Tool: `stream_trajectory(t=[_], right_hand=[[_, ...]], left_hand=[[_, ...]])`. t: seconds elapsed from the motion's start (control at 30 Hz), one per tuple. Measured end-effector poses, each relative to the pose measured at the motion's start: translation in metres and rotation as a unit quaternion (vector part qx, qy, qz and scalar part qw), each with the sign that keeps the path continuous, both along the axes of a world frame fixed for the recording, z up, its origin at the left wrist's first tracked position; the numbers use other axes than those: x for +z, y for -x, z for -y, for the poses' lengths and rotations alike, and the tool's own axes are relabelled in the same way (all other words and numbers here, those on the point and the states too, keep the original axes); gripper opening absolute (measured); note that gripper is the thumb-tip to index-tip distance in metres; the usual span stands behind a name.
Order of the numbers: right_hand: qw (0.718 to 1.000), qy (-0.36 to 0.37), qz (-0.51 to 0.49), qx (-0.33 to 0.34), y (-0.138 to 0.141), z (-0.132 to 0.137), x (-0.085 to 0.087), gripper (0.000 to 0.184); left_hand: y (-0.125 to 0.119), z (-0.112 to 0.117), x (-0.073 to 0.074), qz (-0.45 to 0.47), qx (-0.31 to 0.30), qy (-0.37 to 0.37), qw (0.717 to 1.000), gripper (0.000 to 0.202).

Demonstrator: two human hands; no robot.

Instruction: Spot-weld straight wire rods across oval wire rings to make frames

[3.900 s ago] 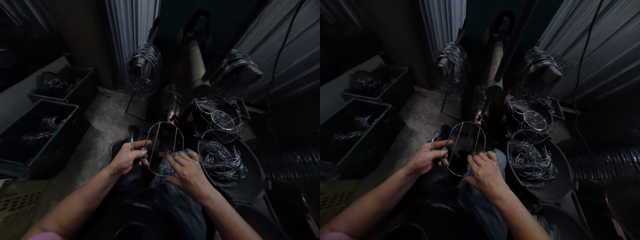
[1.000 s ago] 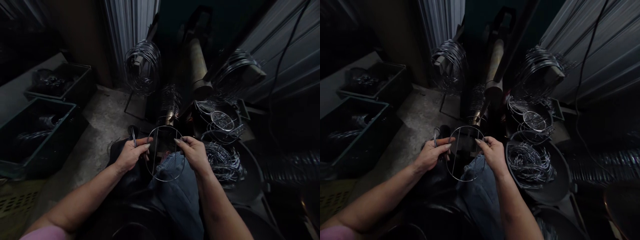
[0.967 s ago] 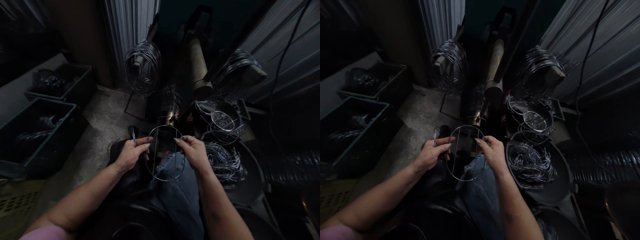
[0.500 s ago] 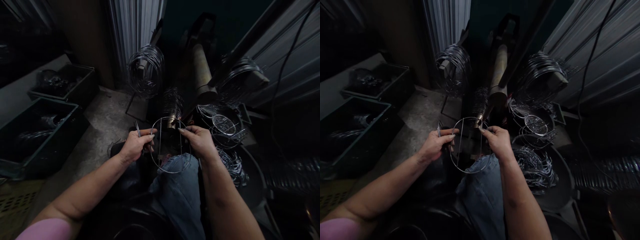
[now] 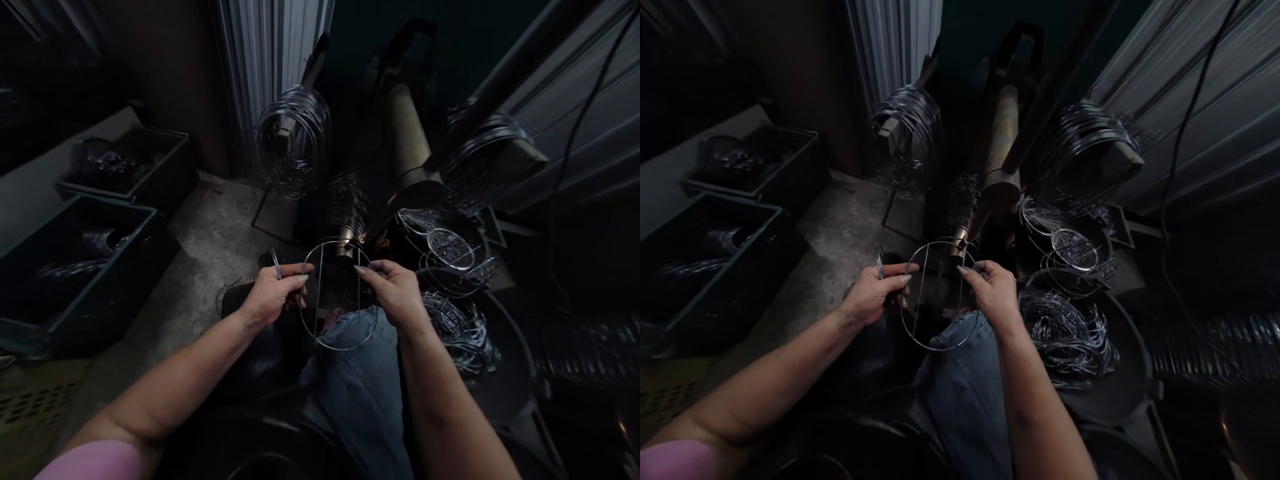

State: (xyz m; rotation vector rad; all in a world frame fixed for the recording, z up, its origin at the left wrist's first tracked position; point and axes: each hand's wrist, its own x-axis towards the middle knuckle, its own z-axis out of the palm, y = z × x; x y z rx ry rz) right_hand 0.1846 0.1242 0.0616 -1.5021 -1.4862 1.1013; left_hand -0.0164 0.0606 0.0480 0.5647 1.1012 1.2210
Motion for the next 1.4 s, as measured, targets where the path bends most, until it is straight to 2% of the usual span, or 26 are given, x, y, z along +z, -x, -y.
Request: stream_trajectory(t=[0.27,0.47,0.53,0.63,0.8,0.93,1.03,1.17,1.4], right_hand=[[0.999,-0.034,0.035,-0.01,-0.002,-0.008,0.014,0.043],[0.999,-0.012,0.035,-0.005,-0.003,-0.011,0.02,0.041],[1.0,0.014,0.005,-0.007,-0.003,-0.01,0.023,0.04],[0.992,0.078,-0.102,0.003,-0.006,-0.001,0.027,0.037],[0.966,0.115,-0.23,-0.042,-0.015,0.027,0.011,0.031],[0.963,0.086,-0.248,-0.066,-0.021,0.052,-0.006,0.028],[0.962,0.078,-0.249,-0.077,-0.026,0.062,-0.011,0.028],[0.962,0.073,-0.247,-0.092,-0.033,0.062,-0.008,0.028],[0.956,0.059,-0.261,-0.122,-0.043,0.041,0.001,0.03]], left_hand=[[-0.004,-0.002,0.018,0.004,0.0,-0.003,1.0,0.035],[-0.005,-0.002,0.024,-0.001,-0.001,0.004,1.0,0.033],[-0.005,-0.002,0.024,0.002,-0.007,0.003,1.0,0.032],[-0.006,-0.003,0.024,0.002,-0.006,-0.002,1.0,0.031],[-0.014,-0.004,0.023,-0.042,-0.011,-0.005,0.999,0.038],[-0.022,-0.004,0.019,-0.129,-0.039,-0.027,0.991,0.04],[-0.027,-0.007,0.016,-0.17,-0.054,-0.026,0.984,0.038],[-0.037,-0.016,0.018,-0.187,-0.061,-0.038,0.98,0.034],[-0.053,-0.041,0.031,-0.18,-0.065,-0.056,0.98,0.032]])
